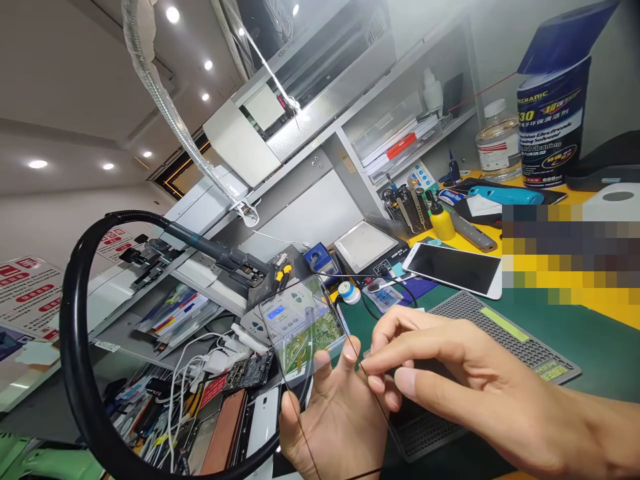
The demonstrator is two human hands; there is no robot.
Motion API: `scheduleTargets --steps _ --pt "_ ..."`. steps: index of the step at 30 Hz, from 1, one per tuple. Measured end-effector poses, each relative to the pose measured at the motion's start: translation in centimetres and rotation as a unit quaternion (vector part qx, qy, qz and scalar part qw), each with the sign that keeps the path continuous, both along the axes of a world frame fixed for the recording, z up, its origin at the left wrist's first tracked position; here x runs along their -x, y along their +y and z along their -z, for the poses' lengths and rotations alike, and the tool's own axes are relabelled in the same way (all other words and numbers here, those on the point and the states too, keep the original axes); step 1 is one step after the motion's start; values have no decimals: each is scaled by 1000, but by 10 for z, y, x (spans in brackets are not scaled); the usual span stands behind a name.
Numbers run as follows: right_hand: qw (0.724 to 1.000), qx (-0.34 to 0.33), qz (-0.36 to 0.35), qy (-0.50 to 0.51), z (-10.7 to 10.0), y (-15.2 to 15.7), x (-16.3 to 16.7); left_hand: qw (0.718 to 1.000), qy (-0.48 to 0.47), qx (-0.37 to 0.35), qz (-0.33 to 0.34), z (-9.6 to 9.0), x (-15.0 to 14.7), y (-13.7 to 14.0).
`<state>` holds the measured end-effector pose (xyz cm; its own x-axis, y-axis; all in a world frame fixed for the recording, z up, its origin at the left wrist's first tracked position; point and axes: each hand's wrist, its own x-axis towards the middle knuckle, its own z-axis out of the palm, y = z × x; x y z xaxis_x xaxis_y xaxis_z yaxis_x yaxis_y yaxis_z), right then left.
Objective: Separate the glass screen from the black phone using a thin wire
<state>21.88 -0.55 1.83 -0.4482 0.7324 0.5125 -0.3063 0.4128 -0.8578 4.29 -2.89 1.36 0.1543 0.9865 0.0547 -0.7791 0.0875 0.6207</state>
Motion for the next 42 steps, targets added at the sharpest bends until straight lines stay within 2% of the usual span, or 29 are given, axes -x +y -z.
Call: scheduleTargets --steps 3,8,10,13,16,20,24,27,31,34,37,42 --pt "1000 24 1 9 0 -1 1 1000 17 1 6 2 2 -1" --pt "997 55 52 -33 -9 3 3 998 54 -25 18 7 5 -1" --pt "993 106 35 -27 -13 6 4 997 66 -43 18 8 3 0" --pt "981 194 -29 14 -13 10 3 994 80 -69 26 8 0 0" --pt "973 225 -41 34 -11 14 -1 985 125 -120 2 8 -3 2" --pt "984 164 25 -68 -15 18 -8 950 236 -182 -95 13 -3 6" --pt "979 113 45 -166 -21 19 -12 927 308 -163 -142 19 -3 9" --pt "984 73 68 -147 -20 16 -12 920 307 -177 -167 22 -5 9" --pt "991 5 92 -92 -15 12 -12 892 308 -235 -234 23 -6 10" --pt "991 -39 110 -67 -15 10 -12 876 309 -269 -253 22 -7 11" --pt "985 -94 131 -53 -14 9 -13 867 304 -288 -268 21 -11 11" --pt "962 -221 159 1 -12 9 -14 864 302 -273 -296 22 -15 7"
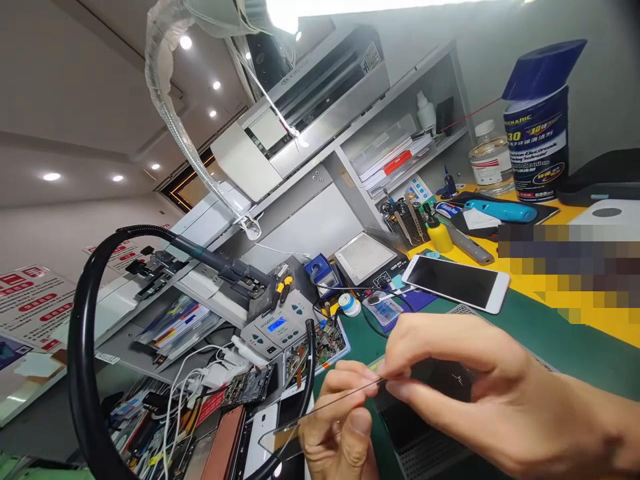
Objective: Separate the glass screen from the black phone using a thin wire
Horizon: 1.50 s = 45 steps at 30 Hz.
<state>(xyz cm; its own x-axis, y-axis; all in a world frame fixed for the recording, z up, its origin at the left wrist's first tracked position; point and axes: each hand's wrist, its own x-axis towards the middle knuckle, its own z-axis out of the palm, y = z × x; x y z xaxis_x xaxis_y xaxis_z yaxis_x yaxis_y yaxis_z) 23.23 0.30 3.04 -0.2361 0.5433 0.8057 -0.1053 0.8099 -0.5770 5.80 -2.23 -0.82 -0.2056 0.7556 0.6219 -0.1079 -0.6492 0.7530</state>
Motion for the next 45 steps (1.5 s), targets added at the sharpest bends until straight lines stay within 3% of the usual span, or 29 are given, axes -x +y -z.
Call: scheduleTargets --steps 11,18,38,45 --pt "968 -226 63 -90 2 1 -1 980 -5 43 193 -3 26 0" --pt "948 -289 75 -111 8 1 -2 975 33 45 215 -11 32 -1" --pt "944 -296 85 -119 8 1 0 978 38 45 199 -17 25 -1" --pt "962 -241 106 -75 9 -2 5 979 23 34 202 -15 26 -1"
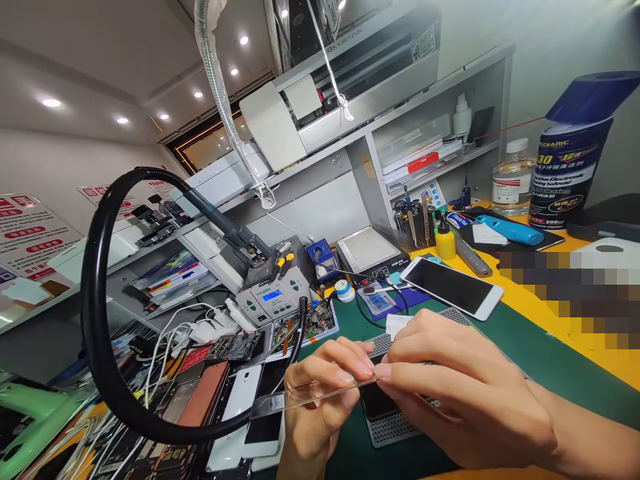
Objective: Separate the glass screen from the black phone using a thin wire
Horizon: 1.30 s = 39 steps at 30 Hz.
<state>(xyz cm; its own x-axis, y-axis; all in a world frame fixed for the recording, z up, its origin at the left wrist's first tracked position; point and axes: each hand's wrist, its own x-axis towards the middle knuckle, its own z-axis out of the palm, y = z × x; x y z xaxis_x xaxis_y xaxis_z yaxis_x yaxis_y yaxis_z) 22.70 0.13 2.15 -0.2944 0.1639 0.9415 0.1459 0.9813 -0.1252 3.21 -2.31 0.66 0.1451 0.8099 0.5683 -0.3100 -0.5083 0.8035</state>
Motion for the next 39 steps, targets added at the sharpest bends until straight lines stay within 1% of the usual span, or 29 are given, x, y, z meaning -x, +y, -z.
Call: scheduleTargets --steps 3,7,13,16,18,19,20,22,23,25,27,31,36,39 --pt "1000 17 -8 19 1 -1 2 1000 -2 -7 6 2 1 1" --pt "999 13 -11 27 2 0 3 1000 2 -16 15 3 3 3" --pt "999 18 -26 36 4 1 5 1000 3 -13 8 5 3 4" --pt "997 45 -42 53 2 -1 5 1000 -11 -8 11 6 5 2" --pt "989 84 -70 95 0 0 3 1000 -26 9 3 7 7 2" --pt "982 111 -78 134 -2 2 1 999 -25 34 -31 6 9 3" --pt "969 157 -67 177 -3 5 -2 996 -36 49 -65 6 10 4" --pt "926 277 -21 255 -7 12 -9 987 -78 66 -124 3 11 7" --pt "901 322 -5 290 -8 15 -14 981 -96 79 -152 2 12 9" --pt "868 383 -1 315 -10 22 -22 974 -115 81 -180 -1 12 12" --pt "861 416 15 293 -10 28 -28 968 -119 77 -209 -2 11 15" --pt "862 465 62 193 -8 34 -38 957 -116 74 -257 0 10 19" --pt "863 487 108 75 -2 38 -46 950 -105 78 -282 1 8 17" --pt "863 492 114 24 4 40 -48 949 -89 82 -290 1 7 17"
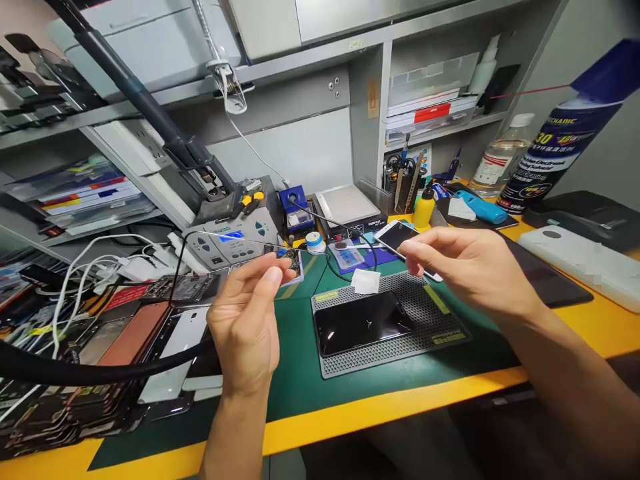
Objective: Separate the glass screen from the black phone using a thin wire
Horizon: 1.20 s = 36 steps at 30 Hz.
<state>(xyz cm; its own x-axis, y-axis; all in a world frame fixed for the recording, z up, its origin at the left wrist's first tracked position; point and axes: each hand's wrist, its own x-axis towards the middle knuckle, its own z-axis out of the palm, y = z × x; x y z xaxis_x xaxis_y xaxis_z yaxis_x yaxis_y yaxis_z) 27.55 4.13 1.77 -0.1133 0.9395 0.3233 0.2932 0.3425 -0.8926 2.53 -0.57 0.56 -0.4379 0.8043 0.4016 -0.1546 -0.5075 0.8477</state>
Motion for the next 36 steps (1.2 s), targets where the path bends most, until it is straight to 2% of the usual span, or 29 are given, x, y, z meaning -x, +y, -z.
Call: scheduleTargets --steps 3,9,12,14,17,19,22,31,36 --pt "1000 9 -24 -10 5 1 -1 1000 4 4 2 1 0 0" --pt "1000 25 -5 10 10 2 4 1000 5 9 13 2 -1 0" --pt "999 19 -20 24 11 2 8 999 2 21 36 3 -3 -1" --pt "996 32 -52 62 13 0 12 998 -5 33 62 4 -4 -1" --pt "979 99 -132 119 15 -3 19 992 -29 66 101 6 -8 -2" --pt "962 143 -188 139 17 -5 24 989 -38 88 112 7 -10 -3" --pt "945 176 -225 157 18 -7 29 987 -30 99 120 8 -14 -5" --pt "944 168 -219 183 19 -6 31 982 -17 126 141 8 -18 -8" --pt "952 149 -208 171 19 -8 33 986 -9 125 110 11 -12 -8"
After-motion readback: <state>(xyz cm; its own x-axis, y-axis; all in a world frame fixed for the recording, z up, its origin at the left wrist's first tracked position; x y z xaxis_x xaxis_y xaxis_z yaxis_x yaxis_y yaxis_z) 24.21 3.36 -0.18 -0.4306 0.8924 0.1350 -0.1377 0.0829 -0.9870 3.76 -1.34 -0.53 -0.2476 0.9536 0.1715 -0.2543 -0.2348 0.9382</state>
